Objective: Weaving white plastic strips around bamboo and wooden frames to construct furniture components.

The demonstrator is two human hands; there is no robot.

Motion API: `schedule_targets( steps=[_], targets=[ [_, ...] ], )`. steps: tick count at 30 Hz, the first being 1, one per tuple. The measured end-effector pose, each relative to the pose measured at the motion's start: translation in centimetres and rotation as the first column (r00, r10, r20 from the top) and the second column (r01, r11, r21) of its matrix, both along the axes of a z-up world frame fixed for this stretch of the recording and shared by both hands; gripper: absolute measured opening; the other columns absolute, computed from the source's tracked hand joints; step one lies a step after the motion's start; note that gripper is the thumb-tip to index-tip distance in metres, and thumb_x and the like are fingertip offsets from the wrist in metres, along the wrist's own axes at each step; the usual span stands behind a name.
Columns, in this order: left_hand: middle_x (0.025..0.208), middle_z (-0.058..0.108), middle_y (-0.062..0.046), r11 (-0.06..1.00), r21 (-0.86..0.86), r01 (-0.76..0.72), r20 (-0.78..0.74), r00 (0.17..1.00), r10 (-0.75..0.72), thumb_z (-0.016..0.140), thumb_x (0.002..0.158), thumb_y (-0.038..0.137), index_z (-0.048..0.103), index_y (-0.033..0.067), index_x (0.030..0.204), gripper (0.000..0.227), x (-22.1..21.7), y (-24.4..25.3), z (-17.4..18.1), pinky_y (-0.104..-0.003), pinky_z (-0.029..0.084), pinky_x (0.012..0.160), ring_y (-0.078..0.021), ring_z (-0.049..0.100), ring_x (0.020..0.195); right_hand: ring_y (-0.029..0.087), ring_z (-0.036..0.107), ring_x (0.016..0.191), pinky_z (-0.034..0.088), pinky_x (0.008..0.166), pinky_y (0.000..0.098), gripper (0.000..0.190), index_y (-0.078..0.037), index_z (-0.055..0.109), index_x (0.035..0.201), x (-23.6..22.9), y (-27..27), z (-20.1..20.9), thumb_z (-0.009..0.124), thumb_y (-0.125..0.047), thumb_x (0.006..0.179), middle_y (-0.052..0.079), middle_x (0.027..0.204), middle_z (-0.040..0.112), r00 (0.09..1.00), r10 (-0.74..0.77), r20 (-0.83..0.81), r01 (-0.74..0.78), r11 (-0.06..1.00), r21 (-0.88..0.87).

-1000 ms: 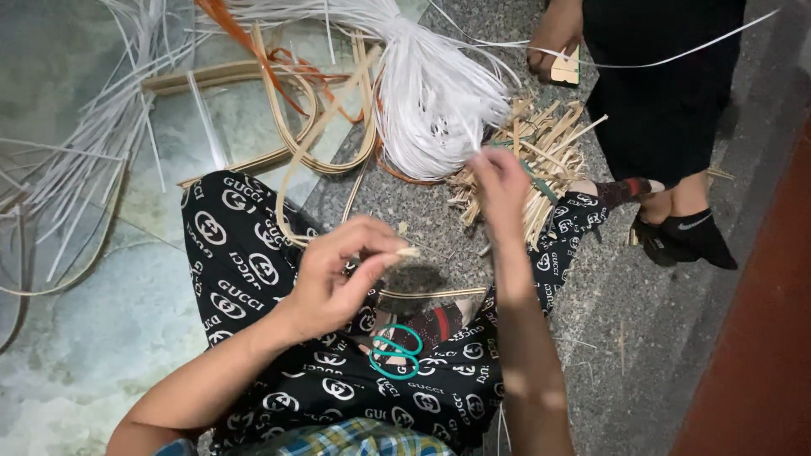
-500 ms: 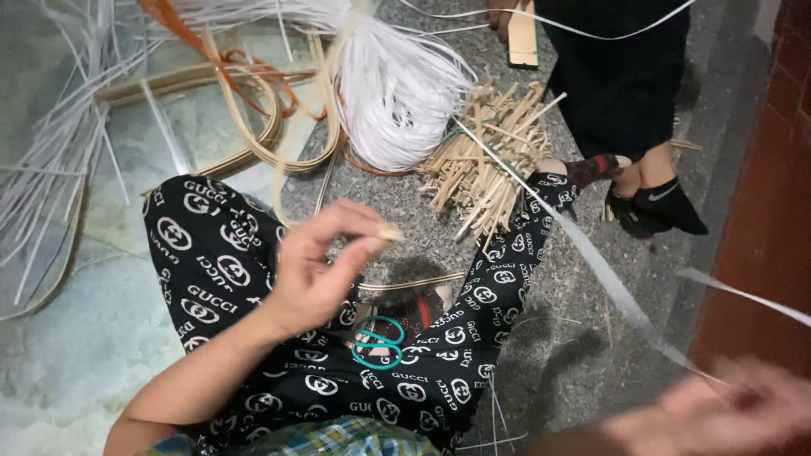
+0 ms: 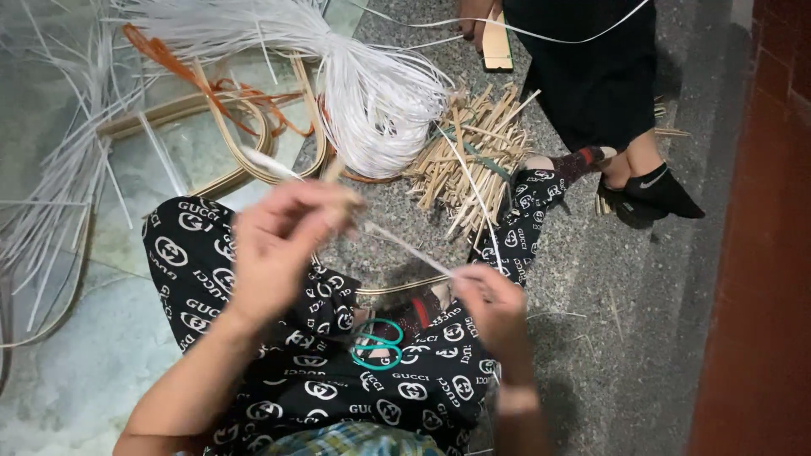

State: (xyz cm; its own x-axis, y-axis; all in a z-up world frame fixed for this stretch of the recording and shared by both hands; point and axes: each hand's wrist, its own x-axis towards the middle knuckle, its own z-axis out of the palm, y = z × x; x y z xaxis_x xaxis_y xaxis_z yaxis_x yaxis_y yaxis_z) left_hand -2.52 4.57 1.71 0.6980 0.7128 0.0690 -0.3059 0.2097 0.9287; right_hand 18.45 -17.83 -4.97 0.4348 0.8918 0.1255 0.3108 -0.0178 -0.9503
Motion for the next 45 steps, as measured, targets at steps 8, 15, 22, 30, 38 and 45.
schedule_targets(
  steps=[8, 15, 22, 30, 38, 45],
  targets=[
    [0.114, 0.074, -0.011, 0.957, 0.180, -0.227, 0.010, 0.973, 0.229, 0.068, 0.104, 0.004, 0.069, -0.0021, 0.117, 0.014, -1.3, 3.9, 0.1, -0.030, 0.057, 0.092, -0.0139, 0.068, 0.097, 0.017, 0.068, 0.077, 0.051, 0.071, 0.0309, 0.018, -0.005, 0.066, 0.090, 17.5, -34.4, -21.2, 0.057, -0.020, 0.084, 0.009, 0.087, 0.070, 0.916, -0.270, 0.297, 0.308, 0.947, -0.089],
    [0.108, 0.074, -0.005, 0.985, 0.175, -0.011, -0.047, 0.999, 0.020, 0.067, 0.101, 0.007, 0.072, 0.0014, 0.114, 0.015, 2.4, -0.1, -3.2, -0.027, 0.056, 0.083, -0.0117, 0.067, 0.094, 0.022, 0.069, 0.088, 0.054, 0.082, 0.0359, 0.028, -0.002, 0.070, 0.108, 15.8, -46.2, -27.7, 0.059, -0.025, 0.095, 0.013, 0.098, 0.072, 0.815, -0.350, 0.462, 0.542, 0.743, -0.394],
    [0.095, 0.071, -0.013, 0.753, 0.562, 0.343, -0.265, 0.937, -0.229, 0.066, 0.098, 0.012, 0.069, 0.0050, 0.105, 0.010, 2.8, -5.0, -3.5, -0.039, 0.055, 0.079, -0.0291, 0.071, 0.089, 0.025, 0.065, 0.084, 0.051, 0.076, 0.0398, 0.033, -0.005, 0.074, 0.119, 6.5, -11.4, -14.4, 0.059, -0.030, 0.102, 0.012, 0.104, 0.075, 0.804, -0.481, 0.350, 0.585, 0.534, -0.611],
    [0.082, 0.069, -0.013, 0.624, 0.556, 0.549, -0.388, 0.836, -0.389, 0.066, 0.092, 0.010, 0.072, 0.0078, 0.097, 0.008, 1.5, -6.9, -3.6, -0.046, 0.052, 0.072, -0.0338, 0.070, 0.081, 0.026, 0.062, 0.098, 0.053, 0.089, 0.0360, 0.009, 0.001, 0.076, 0.101, 1.0, 5.0, 0.3, 0.071, 0.000, 0.094, 0.016, 0.104, 0.065, 0.814, 0.493, -0.307, -0.513, 0.858, 0.019],
    [0.075, 0.059, -0.015, 0.470, 0.582, 0.664, -0.415, 0.739, -0.530, 0.065, 0.091, 0.002, 0.061, -0.0005, 0.084, 0.009, -0.3, -8.2, -3.8, -0.046, 0.050, 0.068, -0.0347, 0.063, 0.072, 0.017, 0.063, 0.077, 0.053, 0.070, 0.0308, 0.018, -0.002, 0.062, 0.116, 13.6, 6.6, 0.8, 0.061, -0.017, 0.107, 0.008, 0.093, 0.065, 0.607, -0.151, -0.780, 0.450, 0.874, 0.181],
    [0.117, 0.069, -0.021, 0.596, 0.652, 0.469, -0.313, 0.882, -0.352, 0.064, 0.087, 0.003, 0.067, 0.0045, 0.093, 0.007, -0.1, -5.6, -2.4, -0.043, 0.053, 0.073, -0.0288, 0.069, 0.083, 0.007, 0.052, 0.072, 0.040, 0.059, 0.0200, 0.023, 0.004, 0.065, 0.128, 10.7, 4.3, 4.5, 0.063, -0.010, 0.111, 0.008, 0.097, 0.065, 0.772, -0.173, -0.612, 0.365, 0.908, 0.204]
  ],
)
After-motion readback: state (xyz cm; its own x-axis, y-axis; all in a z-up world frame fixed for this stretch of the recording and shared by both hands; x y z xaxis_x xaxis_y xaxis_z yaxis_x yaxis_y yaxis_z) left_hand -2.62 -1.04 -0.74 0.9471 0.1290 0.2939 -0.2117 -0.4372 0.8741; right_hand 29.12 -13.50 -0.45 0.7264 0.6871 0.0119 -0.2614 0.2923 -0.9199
